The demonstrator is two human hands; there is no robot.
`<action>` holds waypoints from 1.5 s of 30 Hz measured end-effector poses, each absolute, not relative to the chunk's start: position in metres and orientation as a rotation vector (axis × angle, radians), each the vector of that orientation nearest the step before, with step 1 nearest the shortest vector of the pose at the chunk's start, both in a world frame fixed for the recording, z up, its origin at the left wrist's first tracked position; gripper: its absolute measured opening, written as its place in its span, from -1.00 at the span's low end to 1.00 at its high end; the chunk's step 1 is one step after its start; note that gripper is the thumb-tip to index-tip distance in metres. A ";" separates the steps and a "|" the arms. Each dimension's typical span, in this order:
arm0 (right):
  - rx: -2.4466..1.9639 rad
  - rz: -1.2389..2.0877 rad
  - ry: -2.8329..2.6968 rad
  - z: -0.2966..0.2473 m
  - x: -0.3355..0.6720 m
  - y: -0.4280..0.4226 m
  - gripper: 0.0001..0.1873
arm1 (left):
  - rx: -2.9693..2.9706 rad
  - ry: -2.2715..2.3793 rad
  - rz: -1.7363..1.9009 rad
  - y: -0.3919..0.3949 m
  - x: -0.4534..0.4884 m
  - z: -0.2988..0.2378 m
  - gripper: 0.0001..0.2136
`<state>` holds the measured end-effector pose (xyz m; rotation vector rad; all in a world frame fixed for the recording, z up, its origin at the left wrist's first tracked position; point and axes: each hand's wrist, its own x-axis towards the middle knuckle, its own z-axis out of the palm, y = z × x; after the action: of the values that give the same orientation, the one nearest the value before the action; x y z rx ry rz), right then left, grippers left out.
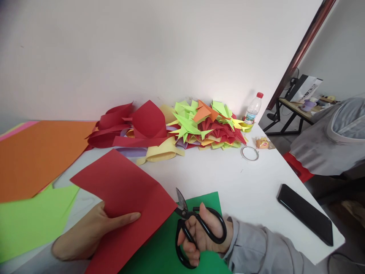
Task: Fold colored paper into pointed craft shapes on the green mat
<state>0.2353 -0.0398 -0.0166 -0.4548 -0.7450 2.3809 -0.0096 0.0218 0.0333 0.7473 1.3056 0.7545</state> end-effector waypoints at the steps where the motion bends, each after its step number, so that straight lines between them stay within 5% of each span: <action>1: -0.458 2.380 -0.742 -0.017 0.235 -0.040 -0.07 | 0.748 1.306 0.754 0.022 -0.010 0.033 -0.49; 45: -0.392 2.380 -0.743 -0.020 0.232 -0.042 -0.06 | 0.744 1.239 0.749 0.016 -0.004 0.040 -0.52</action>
<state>0.2324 -0.0423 -0.0196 -0.3924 -0.7432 2.3804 -0.0040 0.0164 0.0398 0.7443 1.2390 0.7494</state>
